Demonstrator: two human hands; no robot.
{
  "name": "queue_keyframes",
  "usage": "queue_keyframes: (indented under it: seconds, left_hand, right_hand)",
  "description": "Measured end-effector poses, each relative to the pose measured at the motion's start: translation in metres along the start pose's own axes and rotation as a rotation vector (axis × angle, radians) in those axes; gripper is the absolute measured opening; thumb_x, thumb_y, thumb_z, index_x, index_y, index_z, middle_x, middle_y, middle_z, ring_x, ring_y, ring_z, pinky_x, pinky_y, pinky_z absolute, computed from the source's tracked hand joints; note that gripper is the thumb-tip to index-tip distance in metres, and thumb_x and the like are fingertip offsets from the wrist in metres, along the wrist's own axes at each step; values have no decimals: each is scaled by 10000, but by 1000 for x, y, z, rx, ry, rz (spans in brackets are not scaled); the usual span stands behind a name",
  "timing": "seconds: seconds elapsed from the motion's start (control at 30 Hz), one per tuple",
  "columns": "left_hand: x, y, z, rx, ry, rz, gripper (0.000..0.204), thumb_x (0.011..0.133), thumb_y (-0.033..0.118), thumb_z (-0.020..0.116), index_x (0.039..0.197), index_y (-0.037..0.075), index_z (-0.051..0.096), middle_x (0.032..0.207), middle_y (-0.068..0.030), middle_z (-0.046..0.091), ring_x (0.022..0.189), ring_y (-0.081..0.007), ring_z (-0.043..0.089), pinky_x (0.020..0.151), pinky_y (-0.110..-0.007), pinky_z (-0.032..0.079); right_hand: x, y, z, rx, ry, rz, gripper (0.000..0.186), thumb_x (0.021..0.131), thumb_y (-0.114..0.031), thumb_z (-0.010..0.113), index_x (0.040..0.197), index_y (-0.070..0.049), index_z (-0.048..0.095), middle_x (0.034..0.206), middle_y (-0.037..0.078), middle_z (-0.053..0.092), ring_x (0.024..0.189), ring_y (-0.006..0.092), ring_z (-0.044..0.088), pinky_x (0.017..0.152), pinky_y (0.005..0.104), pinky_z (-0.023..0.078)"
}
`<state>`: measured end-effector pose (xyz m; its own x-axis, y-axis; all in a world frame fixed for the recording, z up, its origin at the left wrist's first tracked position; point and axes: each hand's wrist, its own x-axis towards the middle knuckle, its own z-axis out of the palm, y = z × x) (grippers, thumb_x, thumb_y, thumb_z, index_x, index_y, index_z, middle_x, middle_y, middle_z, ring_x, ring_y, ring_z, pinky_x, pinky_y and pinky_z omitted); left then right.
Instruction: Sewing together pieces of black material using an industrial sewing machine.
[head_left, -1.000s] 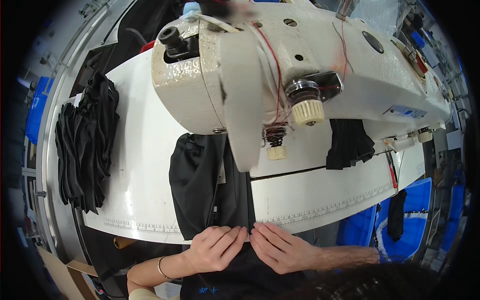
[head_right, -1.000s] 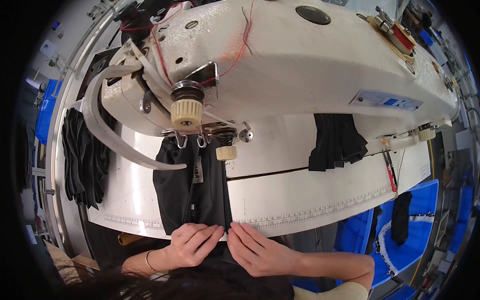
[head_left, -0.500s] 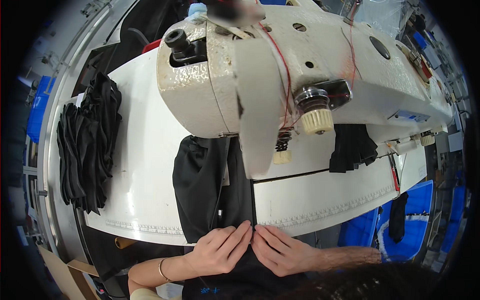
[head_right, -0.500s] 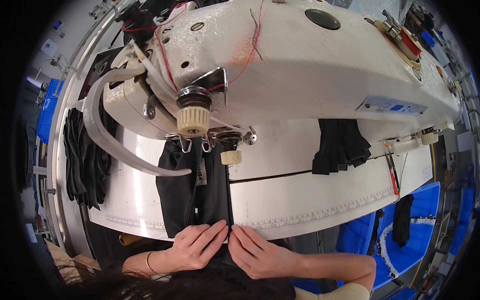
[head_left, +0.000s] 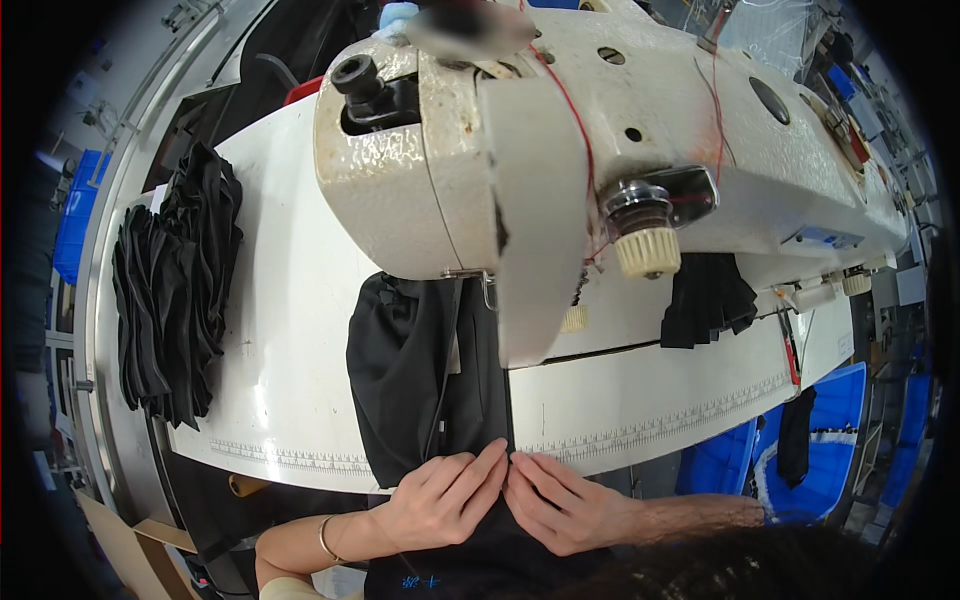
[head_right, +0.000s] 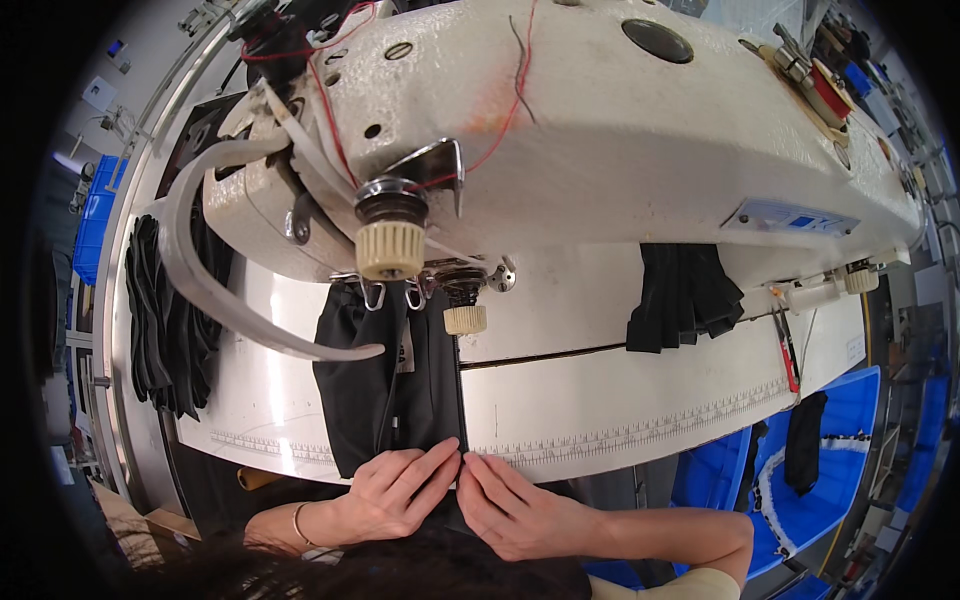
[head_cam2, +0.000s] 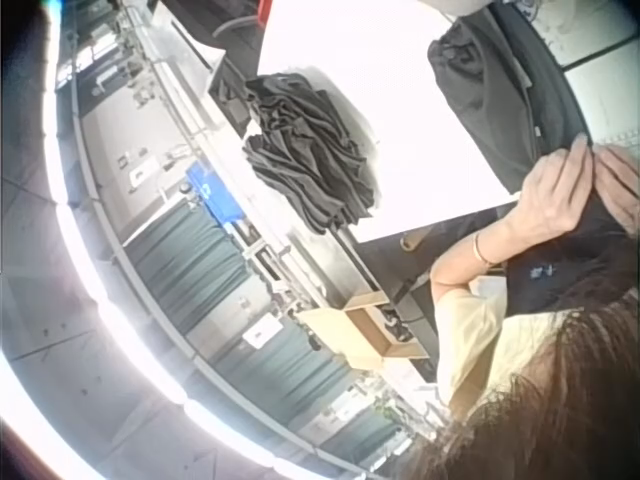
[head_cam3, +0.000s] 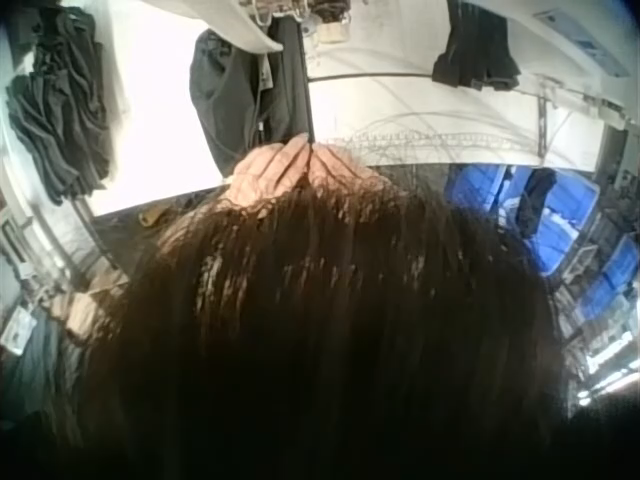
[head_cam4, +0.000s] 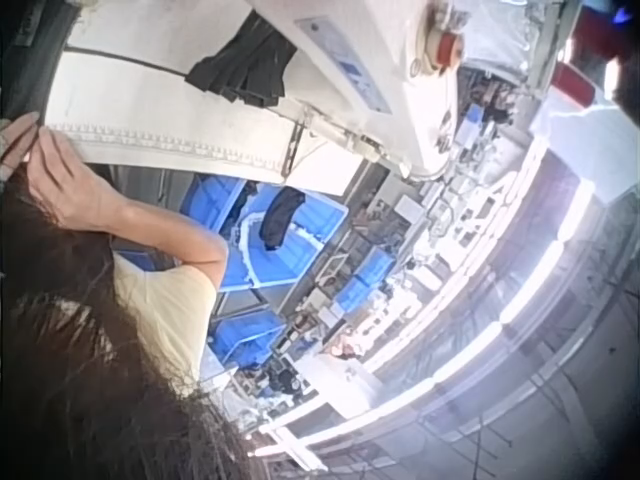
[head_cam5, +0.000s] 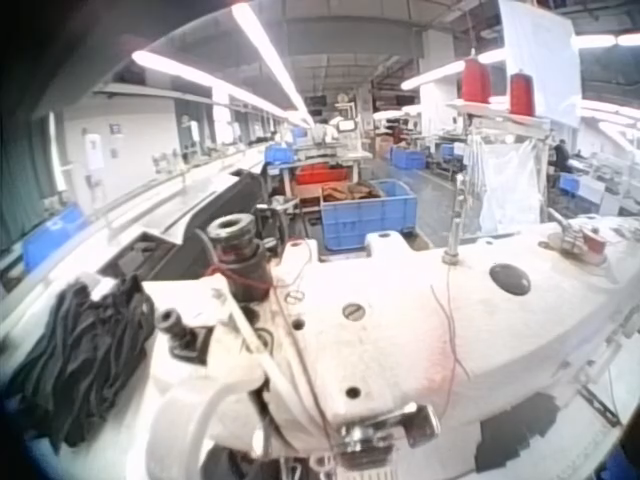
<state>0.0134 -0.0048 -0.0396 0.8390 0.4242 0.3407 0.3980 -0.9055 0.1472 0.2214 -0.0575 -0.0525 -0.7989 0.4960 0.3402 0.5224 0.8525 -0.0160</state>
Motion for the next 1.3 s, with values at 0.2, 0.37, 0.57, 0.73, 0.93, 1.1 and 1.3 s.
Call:
queue_keyframes:
  seconds: [0.2,0.37,0.57,0.73,0.93,1.1,1.3]
  left_hand:
    - [4,-8,-2,-24,-17,45,267,683,70,580,914,-51,637,1085,-173,607,741,-162,546,604,-214,463]
    - [8,-18,1,-53,-36,74,257,687,67,579,907,-55,629,1074,-192,610,714,-165,537,588,-210,456]
    - [29,-50,6,-128,0,41,331,632,74,579,927,-74,611,1082,-198,590,729,-189,548,613,-246,490]
    - [50,-75,6,-96,15,14,309,658,61,588,949,-36,624,977,-145,601,827,-223,590,667,-292,509]
    - [38,-101,33,-356,-4,-217,257,723,52,605,979,35,628,978,-130,621,911,-296,602,794,-415,485]
    - [45,-111,18,-711,101,-641,275,706,11,606,976,57,636,970,-101,630,893,-316,597,781,-393,481]
    - [34,-106,27,-352,-21,-230,320,649,-4,620,961,60,653,939,-118,626,865,-305,605,764,-413,488]
  right_hand:
    - [3,1,-7,19,-19,16,384,762,-229,488,978,69,598,1062,188,559,1052,344,552,968,437,431]
    - [9,11,-9,32,-80,20,445,770,-282,457,1016,69,580,1082,192,543,1078,362,525,998,458,400]
    - [13,40,26,-127,-7,2,426,751,-306,478,986,34,579,1024,179,544,1038,352,542,961,477,422]
    - [23,61,21,-175,-4,168,286,744,-101,579,1018,-20,600,1028,116,588,992,257,582,906,374,459]
    - [36,97,30,515,-8,329,416,774,-67,693,1170,-44,569,1163,97,598,1098,194,562,950,320,423]
    - [35,111,21,1187,-81,585,398,765,-120,650,1154,-68,578,1081,124,626,1008,239,609,880,328,462]
    - [18,94,44,706,35,537,312,748,-133,622,1054,-76,597,868,105,606,813,249,632,731,373,508]
